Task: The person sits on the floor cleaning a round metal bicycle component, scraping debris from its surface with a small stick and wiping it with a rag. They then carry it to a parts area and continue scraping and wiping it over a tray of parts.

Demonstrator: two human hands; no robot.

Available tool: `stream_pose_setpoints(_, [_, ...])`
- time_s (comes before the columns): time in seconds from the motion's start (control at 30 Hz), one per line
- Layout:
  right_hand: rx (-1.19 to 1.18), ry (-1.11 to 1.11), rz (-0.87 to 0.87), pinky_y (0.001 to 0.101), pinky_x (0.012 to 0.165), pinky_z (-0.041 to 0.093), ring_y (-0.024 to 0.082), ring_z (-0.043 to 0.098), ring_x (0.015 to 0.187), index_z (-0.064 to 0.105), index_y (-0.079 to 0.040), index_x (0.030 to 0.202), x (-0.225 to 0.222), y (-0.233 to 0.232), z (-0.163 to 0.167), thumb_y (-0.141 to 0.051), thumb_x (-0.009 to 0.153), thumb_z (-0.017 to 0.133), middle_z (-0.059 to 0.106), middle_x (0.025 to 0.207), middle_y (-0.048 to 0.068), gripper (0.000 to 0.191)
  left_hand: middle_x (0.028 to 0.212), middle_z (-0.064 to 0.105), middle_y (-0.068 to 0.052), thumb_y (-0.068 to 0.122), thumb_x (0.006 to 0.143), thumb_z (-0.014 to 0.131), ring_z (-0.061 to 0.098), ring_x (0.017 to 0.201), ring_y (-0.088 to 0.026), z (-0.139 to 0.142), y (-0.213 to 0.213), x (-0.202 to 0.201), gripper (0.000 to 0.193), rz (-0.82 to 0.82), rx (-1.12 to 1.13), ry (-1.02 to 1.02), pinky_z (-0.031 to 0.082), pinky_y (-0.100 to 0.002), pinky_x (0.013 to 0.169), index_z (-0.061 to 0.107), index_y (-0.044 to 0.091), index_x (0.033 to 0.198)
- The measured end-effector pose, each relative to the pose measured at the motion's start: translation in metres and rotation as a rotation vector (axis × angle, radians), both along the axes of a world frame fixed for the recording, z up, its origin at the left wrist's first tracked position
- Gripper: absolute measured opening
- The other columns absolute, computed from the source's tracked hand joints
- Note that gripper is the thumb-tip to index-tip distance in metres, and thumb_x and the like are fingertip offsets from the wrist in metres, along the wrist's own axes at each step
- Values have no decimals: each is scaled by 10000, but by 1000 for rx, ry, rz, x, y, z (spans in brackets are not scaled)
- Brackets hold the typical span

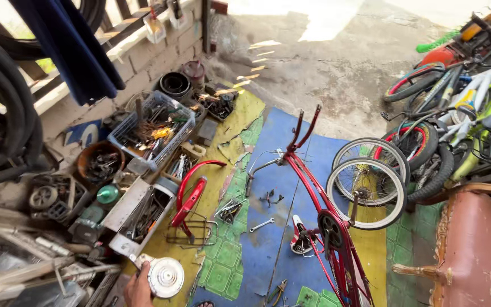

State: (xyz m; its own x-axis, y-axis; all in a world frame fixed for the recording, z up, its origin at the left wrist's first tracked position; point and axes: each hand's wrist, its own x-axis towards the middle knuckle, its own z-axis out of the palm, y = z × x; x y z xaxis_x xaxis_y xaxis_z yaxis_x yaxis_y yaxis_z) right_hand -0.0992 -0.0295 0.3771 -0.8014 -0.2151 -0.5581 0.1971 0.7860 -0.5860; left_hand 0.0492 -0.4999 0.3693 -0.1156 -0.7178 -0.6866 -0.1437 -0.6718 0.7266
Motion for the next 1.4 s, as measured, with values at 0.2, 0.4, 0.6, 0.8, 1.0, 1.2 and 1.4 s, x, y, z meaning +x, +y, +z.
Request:
stream_pose_setpoints(0.2, [4,21,-27,322,699,625,170,794,709,770,-112,1157,-18,-36,41,-266,867,731,811,793,88,331,1088,727,-96,217,990,691,700,902,-182,44,-17,-19,378,69,64,216,568,-344,753,672,-34,1272])
stream_pose_setpoints(0.4, [-12,19,-46,315,693,624,159,793,698,766,-119,1170,-54,-57,63,-266,868,732,813,784,79,337,1103,713,-67,232,992,664,679,949,-182,82,-24,-52,345,88,97,221,553,-344,787,665,24,1268])
stream_pose_setpoints(0.6, [-18,12,-54,309,687,623,147,793,687,761,-127,1183,-104,-53,74,-267,869,732,814,774,70,344,1151,704,-67,201,1006,668,647,1009,-161,103,-18,-112,330,42,-63,267,523,-295,838,676,-21,1249])
stream_pose_setpoints(0.8, [-26,35,-47,302,681,622,136,792,676,756,-135,1196,-162,-33,73,-267,871,733,816,765,61,352,1109,700,-31,205,990,662,647,969,-143,115,-18,-172,324,131,-65,281,538,-294,783,665,28,1261])
stream_pose_setpoints(1.0, [-85,151,-51,296,659,619,117,786,656,760,-153,1192,-220,-27,68,-253,867,746,821,765,48,340,1093,705,-46,206,1027,692,659,928,-129,103,-18,-193,290,183,-112,281,536,-266,765,660,-6,1223])
stream_pose_setpoints(1.2, [-174,184,-123,292,678,630,120,772,657,764,-117,1204,-279,-29,51,-217,862,774,842,774,77,356,1117,708,-49,227,1023,685,674,922,-141,80,-27,-213,289,223,-125,245,551,-280,732,669,40,1242])
stream_pose_setpoints(1.4, [-113,170,-178,288,697,641,115,803,664,777,-112,1195,-345,-24,25,-213,857,764,850,848,69,353,1149,709,-71,222,1032,664,691,935,-191,45,-54,-266,319,211,-100,167,568,-378,696,647,40,1293])
